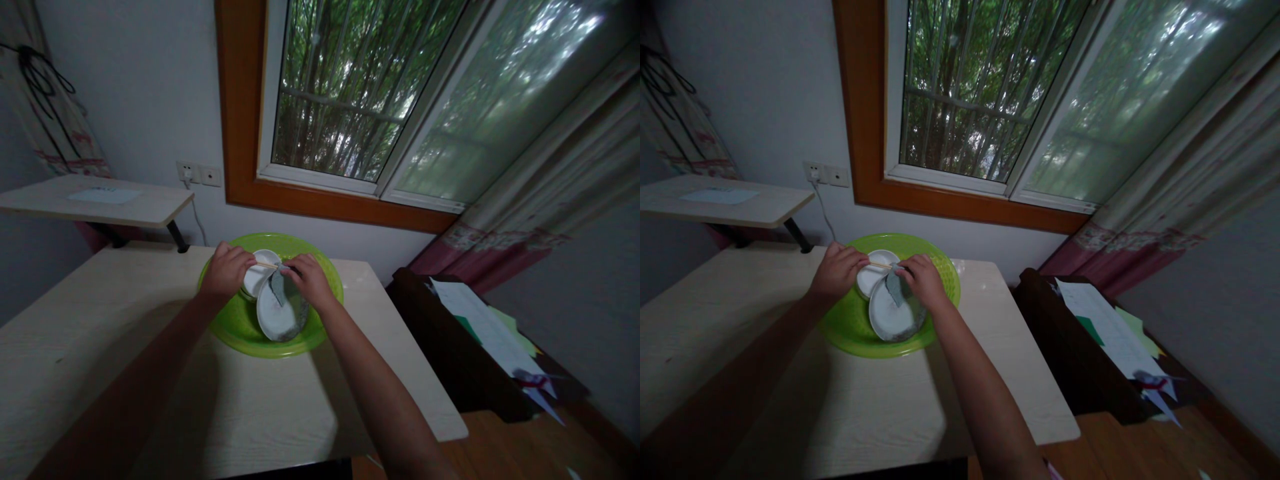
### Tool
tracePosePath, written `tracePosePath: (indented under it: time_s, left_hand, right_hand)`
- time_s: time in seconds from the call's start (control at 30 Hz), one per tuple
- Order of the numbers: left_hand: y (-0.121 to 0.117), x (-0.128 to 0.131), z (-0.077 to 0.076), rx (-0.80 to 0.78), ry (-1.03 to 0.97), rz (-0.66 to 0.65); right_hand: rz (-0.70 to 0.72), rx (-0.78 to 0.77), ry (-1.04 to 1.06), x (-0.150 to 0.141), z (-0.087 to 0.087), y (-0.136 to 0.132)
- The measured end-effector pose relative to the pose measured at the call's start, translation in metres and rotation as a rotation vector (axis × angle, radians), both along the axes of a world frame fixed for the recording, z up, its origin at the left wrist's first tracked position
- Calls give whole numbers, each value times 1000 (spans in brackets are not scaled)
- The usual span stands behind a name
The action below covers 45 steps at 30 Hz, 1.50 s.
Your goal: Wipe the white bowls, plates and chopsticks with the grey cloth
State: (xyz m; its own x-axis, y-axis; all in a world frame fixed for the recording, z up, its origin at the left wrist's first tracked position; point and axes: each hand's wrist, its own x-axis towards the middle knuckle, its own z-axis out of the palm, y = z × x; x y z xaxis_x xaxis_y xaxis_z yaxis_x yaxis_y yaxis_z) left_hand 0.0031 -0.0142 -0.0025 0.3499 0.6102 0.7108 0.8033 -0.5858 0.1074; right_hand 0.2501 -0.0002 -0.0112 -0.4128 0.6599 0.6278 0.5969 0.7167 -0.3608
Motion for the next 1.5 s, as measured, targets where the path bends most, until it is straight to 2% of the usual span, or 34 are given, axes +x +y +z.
tracePosePath:
  time_s: [0.13,0.23,0.33,0.53,0.73,1.2,1.3,1.5]
  left_hand:
    - [-2,7,-3,-41,49,-121]
    - [-3,8,-3,-49,51,-153]
    - [-2,6,-2,-36,34,-92]
    - [3,-4,-3,42,-61,116]
    - [6,-9,-8,67,-117,175]
    - [4,-7,-3,27,-82,84]
    - [4,-4,-3,3,-46,58]
    - [0,5,-2,-51,47,-74]
  right_hand:
    - [99,-9,-58,-9,-2,-5]
    - [125,-25,-52,-12,-1,-7]
    - [97,-50,-22,-11,2,-7]
    - [-60,-41,64,-3,6,-2]
    - [-173,-29,215,5,3,4]
    - [-136,-7,253,10,3,6]
    - [-81,8,192,7,2,5]
    - [85,-41,-1,-3,3,-4]
